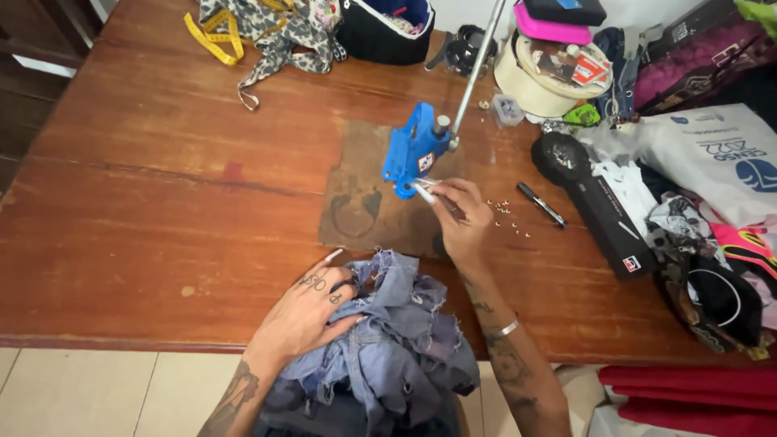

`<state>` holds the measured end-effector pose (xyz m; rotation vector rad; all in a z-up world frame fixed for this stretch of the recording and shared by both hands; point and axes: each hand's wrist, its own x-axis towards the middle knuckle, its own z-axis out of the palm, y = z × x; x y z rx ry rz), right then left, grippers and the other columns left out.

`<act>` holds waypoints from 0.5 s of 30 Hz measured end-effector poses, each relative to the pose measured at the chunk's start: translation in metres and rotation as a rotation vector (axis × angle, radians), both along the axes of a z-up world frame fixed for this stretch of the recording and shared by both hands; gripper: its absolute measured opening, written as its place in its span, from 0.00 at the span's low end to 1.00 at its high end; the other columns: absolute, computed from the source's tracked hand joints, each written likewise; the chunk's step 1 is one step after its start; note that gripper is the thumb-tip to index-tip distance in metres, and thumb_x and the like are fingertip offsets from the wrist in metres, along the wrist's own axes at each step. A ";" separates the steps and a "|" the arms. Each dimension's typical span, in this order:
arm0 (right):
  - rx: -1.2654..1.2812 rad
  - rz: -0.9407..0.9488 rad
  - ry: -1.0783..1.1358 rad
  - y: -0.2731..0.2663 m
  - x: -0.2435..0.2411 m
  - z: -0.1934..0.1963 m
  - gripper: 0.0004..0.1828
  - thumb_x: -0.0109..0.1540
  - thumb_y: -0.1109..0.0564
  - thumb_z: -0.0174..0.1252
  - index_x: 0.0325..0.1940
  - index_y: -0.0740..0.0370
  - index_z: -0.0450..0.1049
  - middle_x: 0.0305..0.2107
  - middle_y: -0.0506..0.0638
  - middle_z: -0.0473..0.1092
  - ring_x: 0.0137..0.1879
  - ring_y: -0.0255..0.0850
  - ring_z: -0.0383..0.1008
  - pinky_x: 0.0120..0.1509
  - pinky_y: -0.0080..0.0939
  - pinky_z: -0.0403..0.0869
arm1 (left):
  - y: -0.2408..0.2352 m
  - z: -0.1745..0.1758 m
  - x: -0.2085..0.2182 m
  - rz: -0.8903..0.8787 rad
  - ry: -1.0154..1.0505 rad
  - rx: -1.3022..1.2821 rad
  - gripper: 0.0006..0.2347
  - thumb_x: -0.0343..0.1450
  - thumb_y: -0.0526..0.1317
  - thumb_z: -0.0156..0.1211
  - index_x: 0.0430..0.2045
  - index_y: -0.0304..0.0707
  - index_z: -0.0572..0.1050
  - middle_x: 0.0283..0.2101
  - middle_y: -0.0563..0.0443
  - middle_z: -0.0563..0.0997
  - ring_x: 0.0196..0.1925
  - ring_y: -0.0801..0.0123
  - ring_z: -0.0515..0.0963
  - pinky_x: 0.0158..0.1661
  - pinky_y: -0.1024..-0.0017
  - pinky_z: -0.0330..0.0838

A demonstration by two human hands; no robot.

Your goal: The person uses a blue manual riveting tool to attach metal rivets to a piece of blue fabric. They repeatedly place the fabric and a rivet into the tool's die, press down the handle to secure the fastener, and then remove the fabric to repeat the process.

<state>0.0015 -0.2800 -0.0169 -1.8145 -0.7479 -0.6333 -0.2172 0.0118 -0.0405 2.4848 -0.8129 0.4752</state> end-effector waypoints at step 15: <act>-0.323 0.052 0.075 0.016 0.019 0.042 0.10 0.71 0.56 0.82 0.57 0.57 0.96 0.48 0.49 0.85 0.55 0.43 0.88 0.62 0.44 0.84 | 0.000 0.000 -0.002 0.005 -0.007 0.011 0.15 0.87 0.53 0.67 0.52 0.41 0.76 0.59 0.43 0.79 0.63 0.45 0.82 0.81 0.43 0.69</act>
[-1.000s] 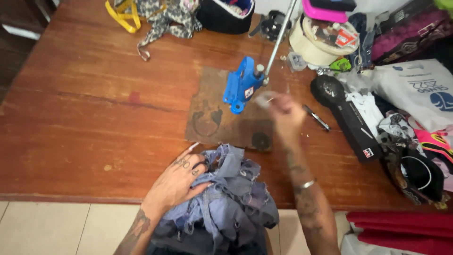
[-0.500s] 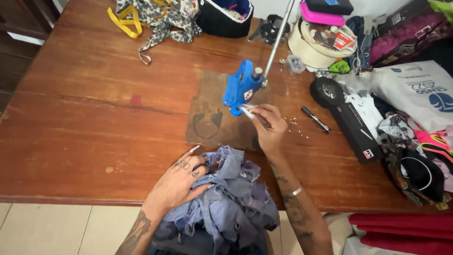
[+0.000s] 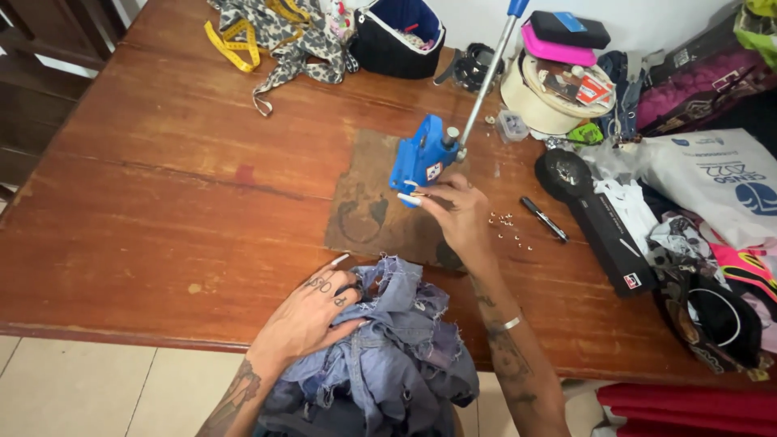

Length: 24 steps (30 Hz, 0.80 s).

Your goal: The person uses a blue manual riveting tool to attach metal rivets to a piece of blue fabric. They repeatedly place the fabric and a rivet into the tool's die, press down the handle to secure the fastener, and then remove the fabric to repeat the process.

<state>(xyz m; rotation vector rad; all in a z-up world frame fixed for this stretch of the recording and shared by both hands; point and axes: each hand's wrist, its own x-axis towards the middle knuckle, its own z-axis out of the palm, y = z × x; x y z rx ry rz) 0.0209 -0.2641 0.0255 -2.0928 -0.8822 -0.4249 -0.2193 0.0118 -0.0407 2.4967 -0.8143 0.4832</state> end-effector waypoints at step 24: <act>0.186 -0.169 -0.102 0.002 -0.040 -0.006 0.11 0.77 0.63 0.75 0.64 0.60 0.90 0.55 0.50 0.89 0.62 0.45 0.85 0.69 0.44 0.86 | 0.000 -0.006 0.000 0.000 0.019 0.007 0.15 0.87 0.53 0.66 0.51 0.41 0.76 0.61 0.42 0.79 0.66 0.44 0.81 0.81 0.44 0.69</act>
